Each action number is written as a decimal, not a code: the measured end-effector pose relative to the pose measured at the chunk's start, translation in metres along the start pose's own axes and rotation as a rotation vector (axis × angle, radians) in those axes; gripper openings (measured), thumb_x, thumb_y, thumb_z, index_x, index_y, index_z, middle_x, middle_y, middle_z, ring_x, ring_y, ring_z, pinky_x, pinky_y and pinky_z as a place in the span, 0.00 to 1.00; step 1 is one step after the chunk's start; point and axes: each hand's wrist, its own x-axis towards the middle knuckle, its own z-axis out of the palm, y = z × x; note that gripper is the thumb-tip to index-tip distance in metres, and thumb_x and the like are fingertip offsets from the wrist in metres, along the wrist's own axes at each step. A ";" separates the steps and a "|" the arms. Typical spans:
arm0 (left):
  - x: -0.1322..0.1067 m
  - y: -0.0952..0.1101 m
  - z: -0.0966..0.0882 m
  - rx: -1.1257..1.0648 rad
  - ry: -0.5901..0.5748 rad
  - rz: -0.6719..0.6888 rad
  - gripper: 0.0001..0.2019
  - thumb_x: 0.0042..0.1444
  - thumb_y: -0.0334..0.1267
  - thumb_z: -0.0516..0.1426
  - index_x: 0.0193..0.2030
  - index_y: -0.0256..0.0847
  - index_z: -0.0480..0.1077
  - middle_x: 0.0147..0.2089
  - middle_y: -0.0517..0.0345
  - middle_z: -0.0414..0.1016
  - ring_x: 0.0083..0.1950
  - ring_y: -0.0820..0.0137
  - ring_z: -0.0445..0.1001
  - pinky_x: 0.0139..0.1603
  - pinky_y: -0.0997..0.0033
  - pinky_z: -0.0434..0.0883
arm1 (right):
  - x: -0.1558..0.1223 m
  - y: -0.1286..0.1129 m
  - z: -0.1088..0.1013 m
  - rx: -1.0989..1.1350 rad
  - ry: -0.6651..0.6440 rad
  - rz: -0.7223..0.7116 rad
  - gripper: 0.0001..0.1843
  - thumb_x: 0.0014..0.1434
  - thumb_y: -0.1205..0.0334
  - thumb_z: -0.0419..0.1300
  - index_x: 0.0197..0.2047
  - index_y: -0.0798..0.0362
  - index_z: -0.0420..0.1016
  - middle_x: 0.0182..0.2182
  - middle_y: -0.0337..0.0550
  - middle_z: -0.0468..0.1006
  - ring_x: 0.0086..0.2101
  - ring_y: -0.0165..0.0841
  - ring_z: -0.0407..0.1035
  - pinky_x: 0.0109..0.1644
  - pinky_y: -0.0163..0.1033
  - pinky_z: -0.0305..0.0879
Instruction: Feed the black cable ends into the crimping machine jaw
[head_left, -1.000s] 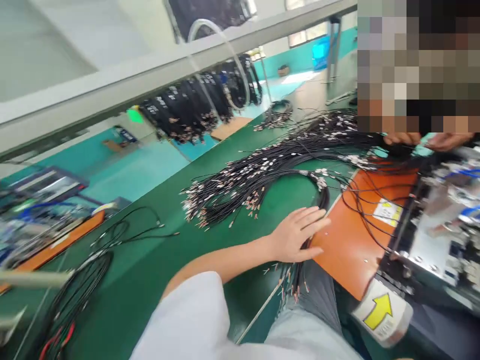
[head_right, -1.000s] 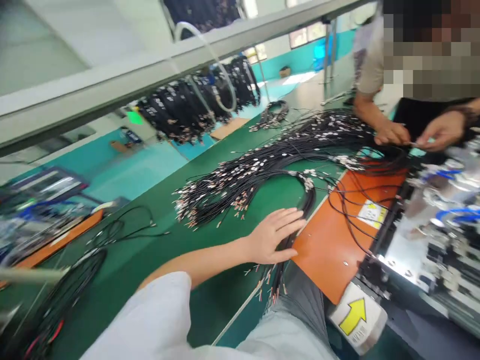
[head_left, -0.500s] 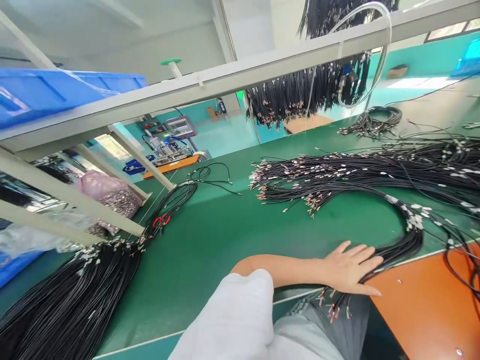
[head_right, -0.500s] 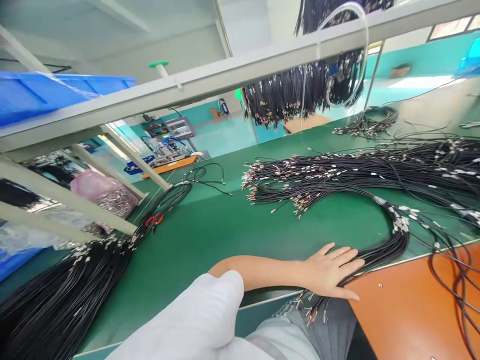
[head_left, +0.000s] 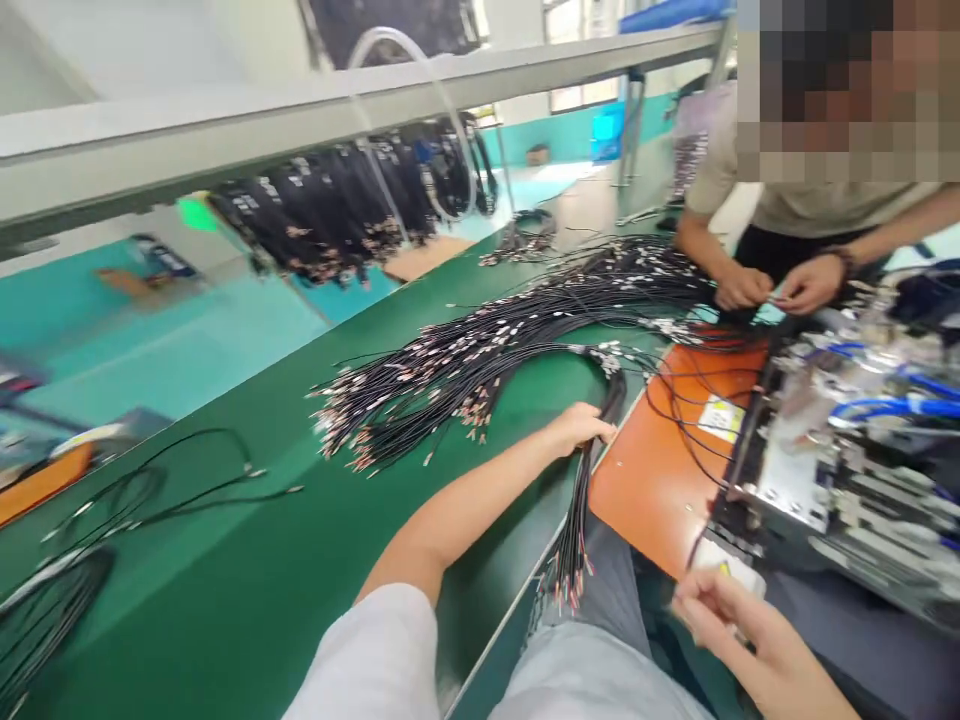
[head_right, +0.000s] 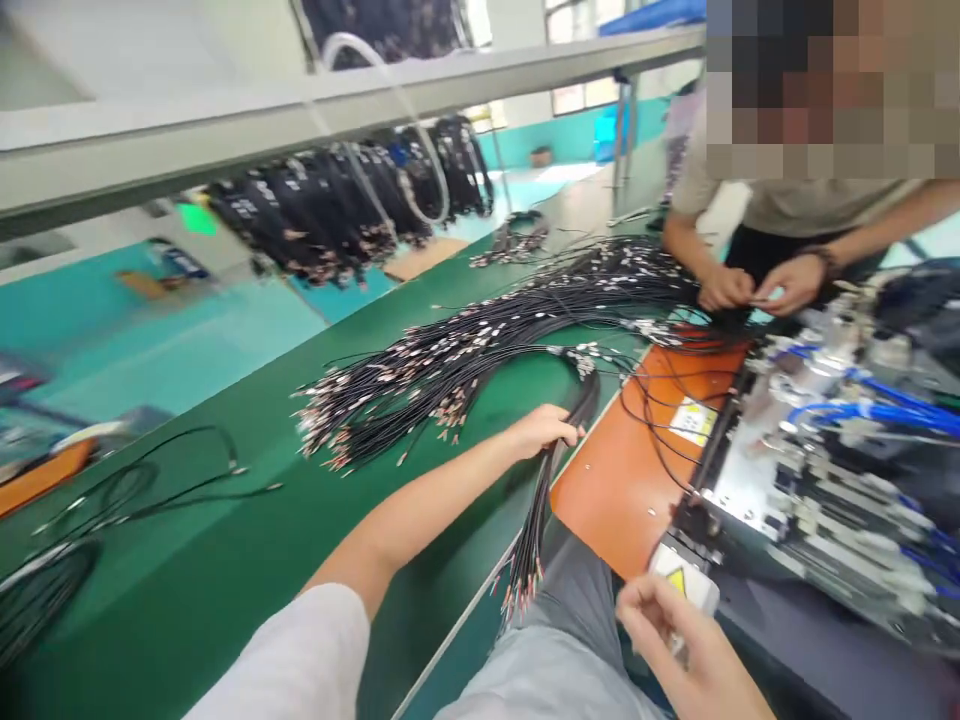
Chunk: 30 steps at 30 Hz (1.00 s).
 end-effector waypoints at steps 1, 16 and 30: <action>0.005 0.002 -0.003 -0.071 -0.049 -0.003 0.07 0.48 0.32 0.59 0.36 0.34 0.73 0.24 0.57 0.71 0.27 0.68 0.73 0.29 0.69 0.69 | 0.013 -0.001 -0.002 0.053 0.041 -0.003 0.18 0.63 0.42 0.58 0.41 0.48 0.76 0.37 0.44 0.77 0.40 0.38 0.72 0.45 0.39 0.71; 0.004 0.010 -0.003 -0.359 -0.206 -0.060 0.18 0.54 0.37 0.58 0.51 0.35 0.66 0.28 0.59 0.73 0.29 0.69 0.76 0.37 0.66 0.74 | 0.090 -0.005 0.006 0.572 0.095 0.032 0.26 0.60 0.39 0.61 0.48 0.53 0.67 0.28 0.37 0.75 0.22 0.29 0.70 0.26 0.36 0.64; -0.014 0.045 0.119 0.798 -0.534 1.102 0.14 0.70 0.39 0.47 0.55 0.38 0.67 0.48 0.48 0.76 0.51 0.62 0.73 0.51 0.61 0.69 | -0.004 0.040 -0.048 0.355 0.446 0.002 0.25 0.62 0.58 0.62 0.59 0.49 0.61 0.44 0.46 0.77 0.34 0.33 0.72 0.41 0.43 0.72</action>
